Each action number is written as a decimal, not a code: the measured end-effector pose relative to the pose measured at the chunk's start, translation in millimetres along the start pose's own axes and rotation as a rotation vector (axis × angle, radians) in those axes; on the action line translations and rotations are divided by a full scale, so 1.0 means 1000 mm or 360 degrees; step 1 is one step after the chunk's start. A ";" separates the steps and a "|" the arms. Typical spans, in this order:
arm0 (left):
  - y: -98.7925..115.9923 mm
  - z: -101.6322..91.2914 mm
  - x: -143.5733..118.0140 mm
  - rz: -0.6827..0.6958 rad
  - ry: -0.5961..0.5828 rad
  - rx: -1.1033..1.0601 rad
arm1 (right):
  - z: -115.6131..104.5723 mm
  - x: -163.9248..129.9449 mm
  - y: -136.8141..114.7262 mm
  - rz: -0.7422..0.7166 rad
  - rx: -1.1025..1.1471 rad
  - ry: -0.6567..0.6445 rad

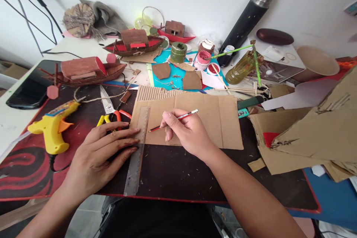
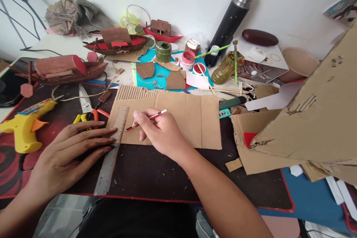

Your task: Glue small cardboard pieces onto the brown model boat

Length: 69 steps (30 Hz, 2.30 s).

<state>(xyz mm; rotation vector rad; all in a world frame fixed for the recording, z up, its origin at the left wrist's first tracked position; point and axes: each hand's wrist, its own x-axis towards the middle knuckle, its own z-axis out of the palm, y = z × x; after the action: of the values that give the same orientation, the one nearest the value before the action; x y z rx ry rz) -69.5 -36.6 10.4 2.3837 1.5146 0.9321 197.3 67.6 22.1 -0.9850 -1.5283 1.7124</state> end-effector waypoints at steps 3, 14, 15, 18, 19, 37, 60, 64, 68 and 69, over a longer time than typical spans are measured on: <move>-0.001 0.000 0.000 0.0013 -0.0003 0.0001 | 0.000 0.000 0.000 0.0005 -0.0006 -0.0008; -0.002 0.001 0.000 0.0074 -0.0003 0.0016 | 0.000 0.002 0.004 -0.0020 0.0038 0.0015; -0.003 0.002 0.000 0.0076 0.0009 0.0019 | 0.001 0.003 0.005 -0.0033 0.0089 0.0034; -0.004 0.005 -0.002 0.0077 0.0059 0.0038 | 0.001 0.005 0.007 -0.0072 0.0202 0.0102; -0.005 0.006 -0.002 0.0078 0.0074 0.0051 | 0.001 0.006 0.008 -0.0082 0.0215 0.0122; -0.011 0.017 0.001 0.0273 0.0127 0.0434 | -0.010 0.031 0.016 -0.0189 0.0275 0.0255; -0.011 0.023 0.001 0.0314 0.0024 0.0522 | -0.018 0.043 0.016 -0.0193 0.0293 0.0209; -0.008 0.021 0.000 0.0326 0.0018 0.0409 | -0.017 0.043 0.016 -0.0190 0.0284 0.0229; -0.005 0.020 0.000 0.0291 0.0041 0.0352 | -0.015 0.043 0.018 -0.0185 0.0299 0.0229; -0.004 0.020 0.000 0.0283 0.0041 0.0349 | -0.014 0.042 0.018 -0.0180 0.0288 0.0232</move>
<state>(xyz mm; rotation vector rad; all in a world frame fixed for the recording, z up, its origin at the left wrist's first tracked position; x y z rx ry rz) -60.8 -31.1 -7.7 2.7081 1.5038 0.8741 188.0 108.7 -1.8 -0.8919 -1.2872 1.6300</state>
